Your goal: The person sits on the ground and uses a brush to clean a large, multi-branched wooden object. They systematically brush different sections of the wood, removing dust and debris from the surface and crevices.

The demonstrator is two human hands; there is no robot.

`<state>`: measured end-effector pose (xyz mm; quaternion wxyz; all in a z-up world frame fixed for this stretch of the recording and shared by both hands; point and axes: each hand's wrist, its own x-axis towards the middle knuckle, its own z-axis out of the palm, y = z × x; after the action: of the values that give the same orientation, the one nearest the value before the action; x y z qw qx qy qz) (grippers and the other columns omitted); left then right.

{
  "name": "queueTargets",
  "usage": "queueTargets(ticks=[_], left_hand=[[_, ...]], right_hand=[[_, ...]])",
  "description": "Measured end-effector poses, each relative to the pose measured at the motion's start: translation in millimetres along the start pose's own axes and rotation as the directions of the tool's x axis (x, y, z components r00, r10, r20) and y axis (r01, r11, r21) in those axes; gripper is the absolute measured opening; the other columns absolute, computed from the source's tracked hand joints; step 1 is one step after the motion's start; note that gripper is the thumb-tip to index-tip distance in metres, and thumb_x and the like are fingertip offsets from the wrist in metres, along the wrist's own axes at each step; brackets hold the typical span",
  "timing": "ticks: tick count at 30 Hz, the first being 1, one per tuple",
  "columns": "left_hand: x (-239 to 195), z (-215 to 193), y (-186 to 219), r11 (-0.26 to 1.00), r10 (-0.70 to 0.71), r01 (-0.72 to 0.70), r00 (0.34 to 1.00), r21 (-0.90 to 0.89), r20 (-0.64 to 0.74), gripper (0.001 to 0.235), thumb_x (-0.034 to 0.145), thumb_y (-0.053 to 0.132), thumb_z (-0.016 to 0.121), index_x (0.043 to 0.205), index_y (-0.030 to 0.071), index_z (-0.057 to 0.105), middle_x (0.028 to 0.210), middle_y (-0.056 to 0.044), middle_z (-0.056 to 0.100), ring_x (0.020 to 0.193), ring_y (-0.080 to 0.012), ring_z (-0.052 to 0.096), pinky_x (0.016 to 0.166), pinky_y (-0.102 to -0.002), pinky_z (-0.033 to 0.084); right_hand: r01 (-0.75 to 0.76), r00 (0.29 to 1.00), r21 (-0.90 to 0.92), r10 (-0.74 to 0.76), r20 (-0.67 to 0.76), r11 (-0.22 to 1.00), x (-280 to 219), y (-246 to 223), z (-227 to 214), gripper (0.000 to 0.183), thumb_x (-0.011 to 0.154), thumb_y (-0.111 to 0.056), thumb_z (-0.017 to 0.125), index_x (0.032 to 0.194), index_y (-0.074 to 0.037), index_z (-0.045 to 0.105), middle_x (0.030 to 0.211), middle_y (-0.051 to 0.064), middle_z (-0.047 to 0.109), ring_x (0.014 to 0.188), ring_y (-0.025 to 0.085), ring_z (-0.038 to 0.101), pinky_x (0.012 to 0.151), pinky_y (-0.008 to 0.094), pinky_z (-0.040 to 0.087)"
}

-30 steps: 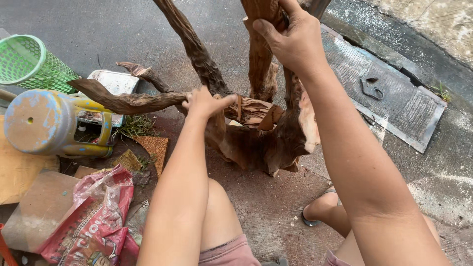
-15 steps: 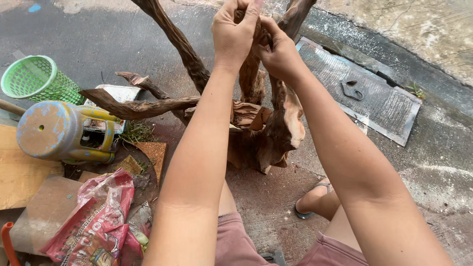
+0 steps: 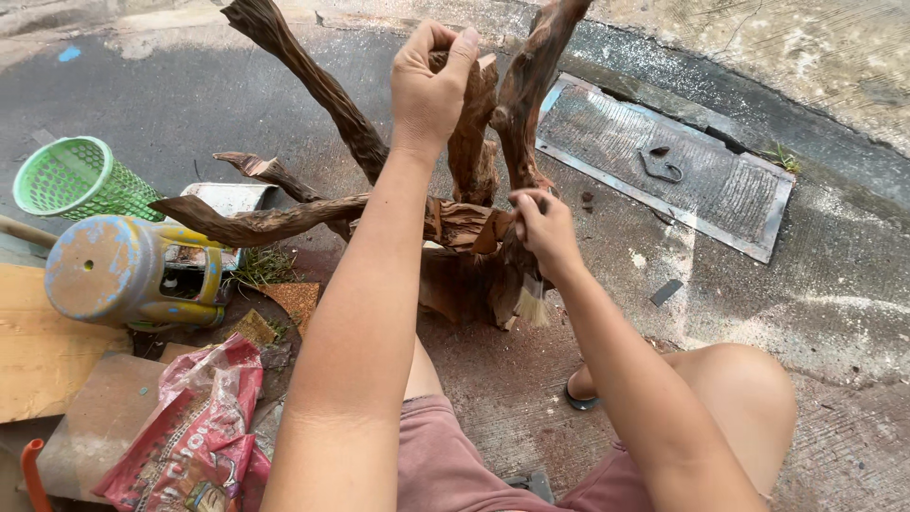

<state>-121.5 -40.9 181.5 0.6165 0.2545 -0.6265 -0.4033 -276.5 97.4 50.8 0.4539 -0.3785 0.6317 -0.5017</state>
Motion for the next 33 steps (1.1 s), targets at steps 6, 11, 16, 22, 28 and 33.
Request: queueTargets(ticks=[6, 11, 16, 22, 28, 33], left_hand=[[-23.9, 25.4, 25.9, 0.991, -0.019, 0.026, 0.998, 0.13, -0.052, 0.029, 0.1, 0.032, 0.073, 0.077, 0.021, 0.059, 0.064, 0.009, 0.056, 0.058, -0.0041, 0.047, 0.051, -0.022, 0.04], [-31.6, 39.4, 28.5, 0.986, -0.028, 0.037, 0.998, 0.164, -0.056, 0.029, 0.1, 0.034, 0.072, 0.077, 0.021, 0.058, 0.063, 0.01, 0.054, 0.058, -0.004, 0.044, 0.054, -0.024, 0.039], [-34.1, 42.9, 33.1, 0.975, -0.02, 0.033, 0.998, 0.22, -0.063, 0.029, 0.099, 0.036, 0.072, 0.077, 0.022, 0.06, 0.064, 0.011, 0.056, 0.06, -0.0047, 0.047, 0.058, -0.025, 0.043], [-36.8, 41.5, 34.3, 0.982, 0.005, 0.005, 0.999, 0.187, -0.053, 0.029, 0.102, 0.031, 0.07, 0.079, 0.019, 0.057, 0.065, 0.009, 0.057, 0.06, -0.0049, 0.046, 0.058, -0.025, 0.042], [-39.6, 45.0, 35.3, 0.979, -0.006, 0.02, 0.998, 0.202, -0.067, 0.027, 0.099, 0.035, 0.072, 0.079, 0.021, 0.061, 0.064, 0.01, 0.057, 0.059, -0.0047, 0.048, 0.057, -0.025, 0.043], [-40.9, 50.7, 36.0, 0.977, -0.018, 0.034, 0.997, 0.209, -0.076, 0.028, 0.099, 0.037, 0.071, 0.078, 0.022, 0.061, 0.061, 0.012, 0.053, 0.056, -0.0034, 0.043, 0.055, -0.024, 0.039]], right_hand=[[0.122, 0.987, 0.15, -0.104, -0.118, 0.981, 65.3, -18.3, 42.2, 0.078, 0.084, -0.05, 0.084, 0.145, -0.004, 0.069, 0.127, 0.006, 0.077, 0.068, 0.01, 0.057, 0.048, 0.027, 0.035], [0.111, 0.976, 0.138, -0.081, -0.204, 0.984, 89.8, -17.2, 37.4, 0.033, 0.093, -0.033, 0.087, 0.115, -0.009, 0.078, 0.076, -0.001, 0.068, 0.059, 0.008, 0.045, 0.052, 0.029, 0.035], [0.13, 0.978, 0.129, -0.106, -0.178, 0.983, 90.2, -18.0, 32.8, 0.023, 0.104, -0.013, 0.081, 0.083, -0.013, 0.07, 0.072, 0.003, 0.072, 0.052, 0.007, 0.036, 0.049, 0.029, 0.026], [0.258, 0.959, 0.119, -0.239, -0.152, 0.959, 100.7, 9.1, 27.7, 0.018, 0.104, -0.011, 0.08, 0.088, -0.015, 0.072, 0.074, 0.002, 0.071, 0.065, 0.008, 0.051, 0.061, 0.028, 0.038], [0.424, 0.904, 0.256, -0.422, -0.064, 0.869, 102.0, 9.8, 20.9, 0.014, 0.103, -0.007, 0.076, 0.09, -0.011, 0.072, 0.076, 0.004, 0.068, 0.071, 0.01, 0.058, 0.072, 0.026, 0.044], [0.097, 0.985, 0.333, -0.042, -0.168, 0.938, 84.8, 0.2, 22.9, 0.013, 0.108, -0.01, 0.072, 0.095, -0.01, 0.067, 0.077, 0.01, 0.069, 0.059, 0.01, 0.049, 0.047, 0.022, 0.034]])
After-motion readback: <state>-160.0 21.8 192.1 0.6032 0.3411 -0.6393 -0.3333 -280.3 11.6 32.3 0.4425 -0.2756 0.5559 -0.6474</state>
